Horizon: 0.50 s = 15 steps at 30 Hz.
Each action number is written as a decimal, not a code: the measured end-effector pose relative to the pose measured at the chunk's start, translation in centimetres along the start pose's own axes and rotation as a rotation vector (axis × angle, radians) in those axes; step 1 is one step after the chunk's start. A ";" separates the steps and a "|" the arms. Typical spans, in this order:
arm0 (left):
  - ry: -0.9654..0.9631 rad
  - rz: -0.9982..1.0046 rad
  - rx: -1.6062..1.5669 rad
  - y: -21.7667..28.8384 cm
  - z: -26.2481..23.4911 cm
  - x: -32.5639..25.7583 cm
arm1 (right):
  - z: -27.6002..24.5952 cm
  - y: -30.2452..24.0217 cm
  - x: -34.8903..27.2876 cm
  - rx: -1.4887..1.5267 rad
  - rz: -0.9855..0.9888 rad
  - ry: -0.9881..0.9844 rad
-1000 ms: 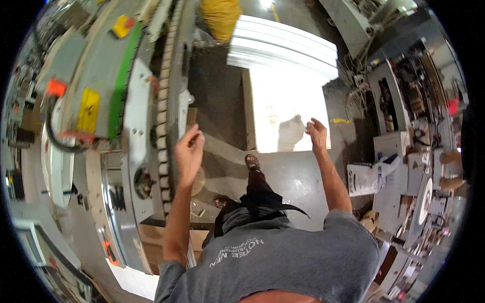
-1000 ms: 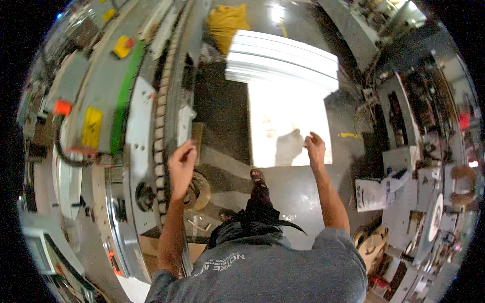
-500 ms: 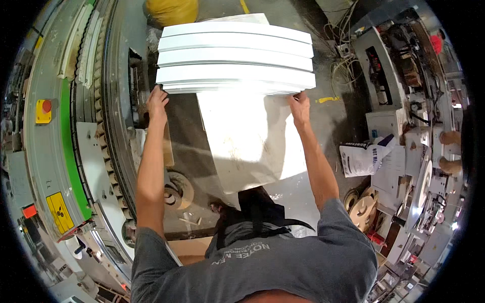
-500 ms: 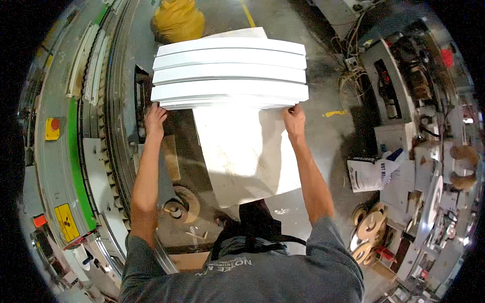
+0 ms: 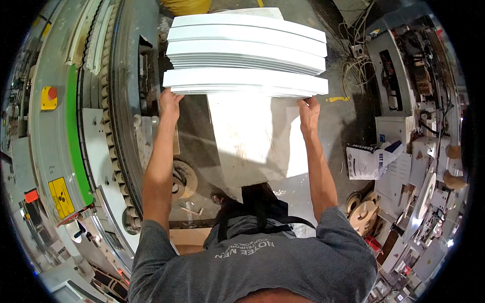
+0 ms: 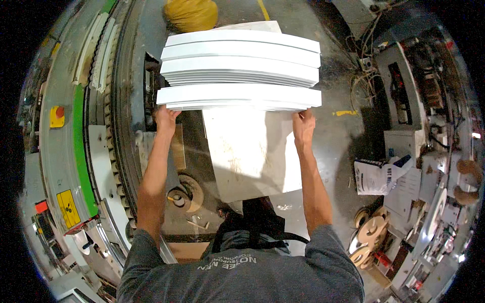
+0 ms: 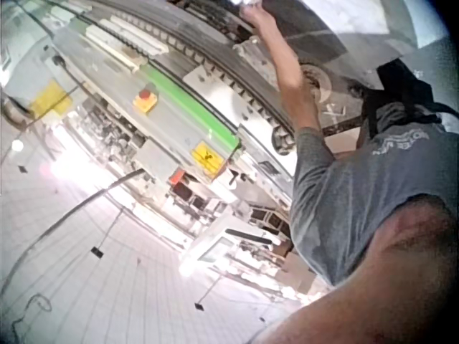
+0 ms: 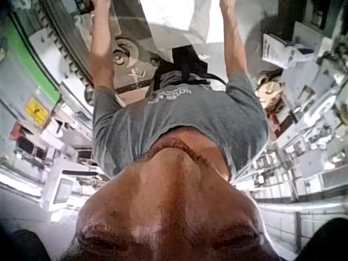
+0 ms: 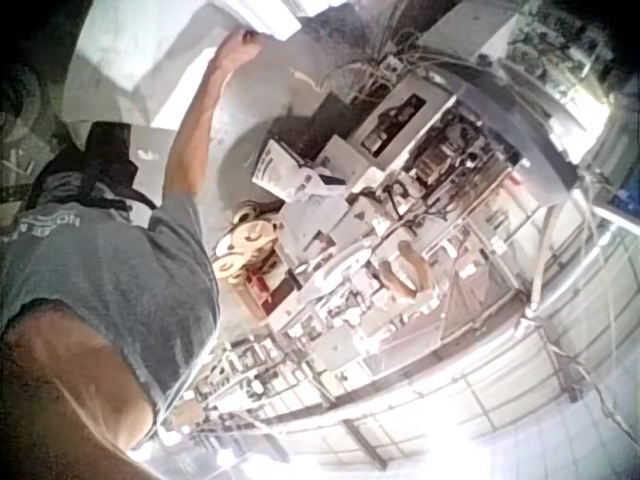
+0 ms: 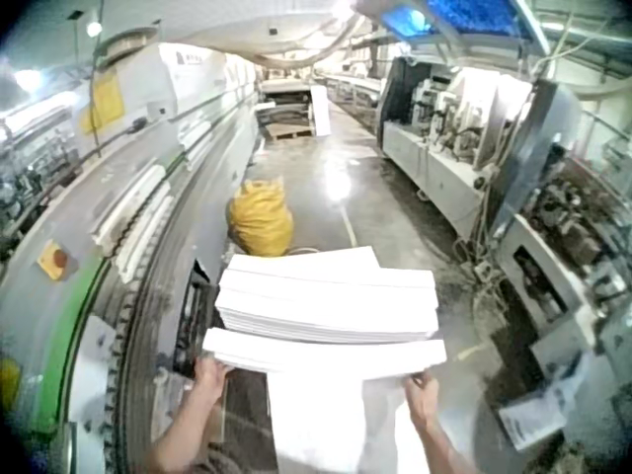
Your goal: The person processes white furniture components by feeding them through an edge-banding or trimming machine and stacking the finished pieces on a wooden pallet.
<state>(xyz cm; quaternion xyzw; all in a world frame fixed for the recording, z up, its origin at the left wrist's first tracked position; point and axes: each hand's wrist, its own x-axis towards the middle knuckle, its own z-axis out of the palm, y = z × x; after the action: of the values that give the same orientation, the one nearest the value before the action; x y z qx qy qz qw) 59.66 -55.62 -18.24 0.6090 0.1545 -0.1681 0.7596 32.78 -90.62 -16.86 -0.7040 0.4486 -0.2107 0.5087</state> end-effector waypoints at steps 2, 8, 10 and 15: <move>0.021 -0.020 -0.017 -0.1 -0.6 -0.5 | 0.1 0.8 -0.3 0.000 -0.098 0.032; 0.046 -0.006 -0.056 -1.6 -2.1 -3.8 | -1.7 1.0 -2.0 -0.004 -0.001 -0.042; 0.008 -0.007 -0.064 -1.5 -1.6 -5.2 | -2.8 0.7 -2.6 -0.048 -0.014 -0.019; 0.032 -0.041 -0.060 -4.1 -2.9 -7.8 | -3.9 3.8 -3.4 -0.117 -0.196 0.051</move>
<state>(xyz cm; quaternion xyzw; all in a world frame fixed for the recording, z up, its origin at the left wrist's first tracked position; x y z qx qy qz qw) 50.78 -53.12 -19.01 0.5854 0.1842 -0.1693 0.7712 26.52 -90.07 -18.26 -0.7673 0.4020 -0.2509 0.4320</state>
